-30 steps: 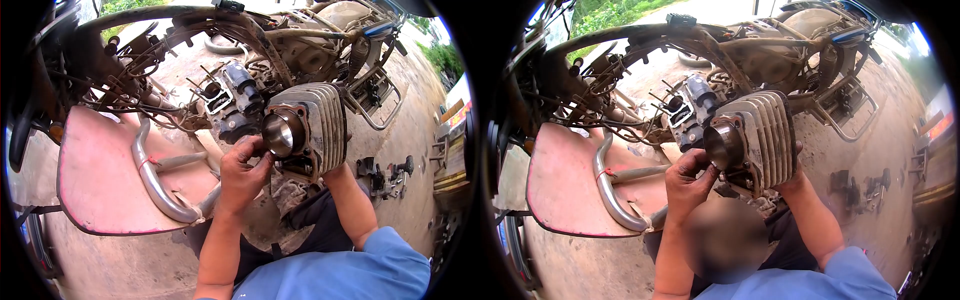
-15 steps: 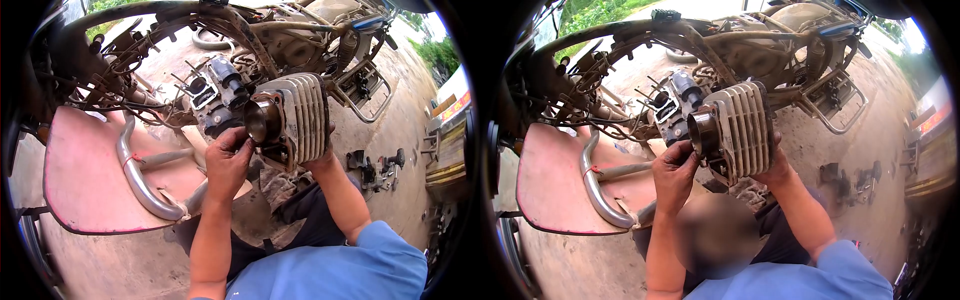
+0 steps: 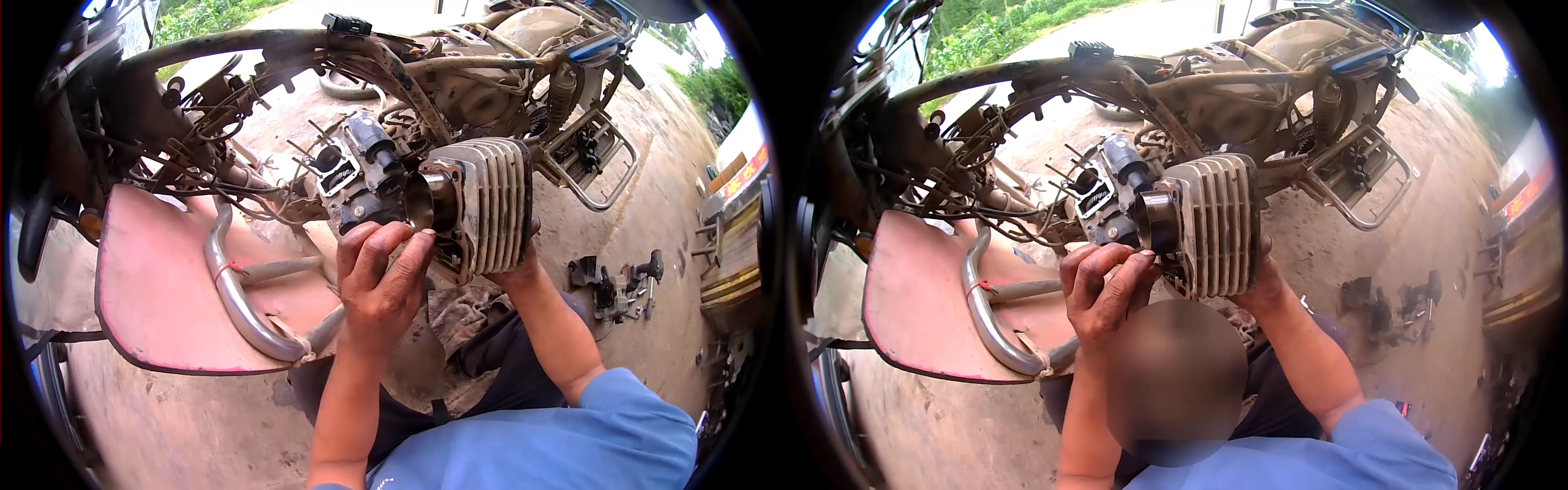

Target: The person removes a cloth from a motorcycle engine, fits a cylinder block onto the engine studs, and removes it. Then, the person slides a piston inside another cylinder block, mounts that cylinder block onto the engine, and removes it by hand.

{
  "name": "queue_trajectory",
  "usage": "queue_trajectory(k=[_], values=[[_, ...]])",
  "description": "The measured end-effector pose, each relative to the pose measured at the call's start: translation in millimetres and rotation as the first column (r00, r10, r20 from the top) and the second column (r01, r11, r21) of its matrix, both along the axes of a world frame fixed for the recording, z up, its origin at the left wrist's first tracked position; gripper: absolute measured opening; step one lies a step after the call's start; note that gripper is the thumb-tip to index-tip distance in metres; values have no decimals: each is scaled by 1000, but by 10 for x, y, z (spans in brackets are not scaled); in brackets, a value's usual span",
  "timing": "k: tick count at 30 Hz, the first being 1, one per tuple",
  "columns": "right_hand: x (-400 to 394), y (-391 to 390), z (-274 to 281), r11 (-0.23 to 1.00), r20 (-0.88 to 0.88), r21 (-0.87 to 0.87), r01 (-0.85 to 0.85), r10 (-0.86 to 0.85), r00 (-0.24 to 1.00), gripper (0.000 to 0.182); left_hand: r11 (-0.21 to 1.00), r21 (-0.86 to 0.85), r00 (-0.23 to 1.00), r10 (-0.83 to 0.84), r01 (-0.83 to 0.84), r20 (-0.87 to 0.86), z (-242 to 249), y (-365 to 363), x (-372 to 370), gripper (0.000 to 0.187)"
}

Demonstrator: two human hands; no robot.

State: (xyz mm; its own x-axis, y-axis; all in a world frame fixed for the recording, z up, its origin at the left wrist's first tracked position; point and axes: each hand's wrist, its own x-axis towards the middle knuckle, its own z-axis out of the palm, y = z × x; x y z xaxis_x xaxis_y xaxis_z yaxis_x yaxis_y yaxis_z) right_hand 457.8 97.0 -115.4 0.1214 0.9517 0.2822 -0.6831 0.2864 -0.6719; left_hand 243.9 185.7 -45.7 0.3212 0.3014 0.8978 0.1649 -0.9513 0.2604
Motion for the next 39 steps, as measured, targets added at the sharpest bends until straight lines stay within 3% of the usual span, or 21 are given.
queue_trajectory(k=[2, 6, 11, 13, 33, 35, 37, 39], values=[[-51, 5, -46, 999, -57, 30, -42, 44, 997, 103, 999, 39, 998, 24, -22, -66, 88, -17, -81, 44], [-127, -12, -109, 997, 10, 11, -78, 78, 997, 100, 998, 62, 969, -17, 34, -248, 150, -54, -172, 41], [-92, -17, -282, 995, -30, -49, -91, 90, 995, 97, 997, 61, 954, -21, 41, -299, 195, -78, -209, 42], [-79, -7, -284, 988, -73, 34, -153, 155, 985, 96, 997, 53, 943, -29, 49, -330, 208, -85, -208, 43], [34, -132, 117, 950, -103, 199, -242, 266, 959, 93, 953, -79, 771, -283, 291, -571, 1045, -238, 134, 32], [30, -182, 67, 974, -128, 96, -205, 216, 968, 92, 956, -94, 758, -278, 277, -590, 1096, -283, 154, 31], [43, -136, 46, 943, -128, 214, -256, 286, 949, 93, 962, -53, 767, -247, 269, -592, 1136, -305, 153, 27], [4, -145, 79, 966, -151, 175, -192, 219, 964, 95, 967, 20, 774, -191, 254, -603, 1110, -338, 152, 27]])
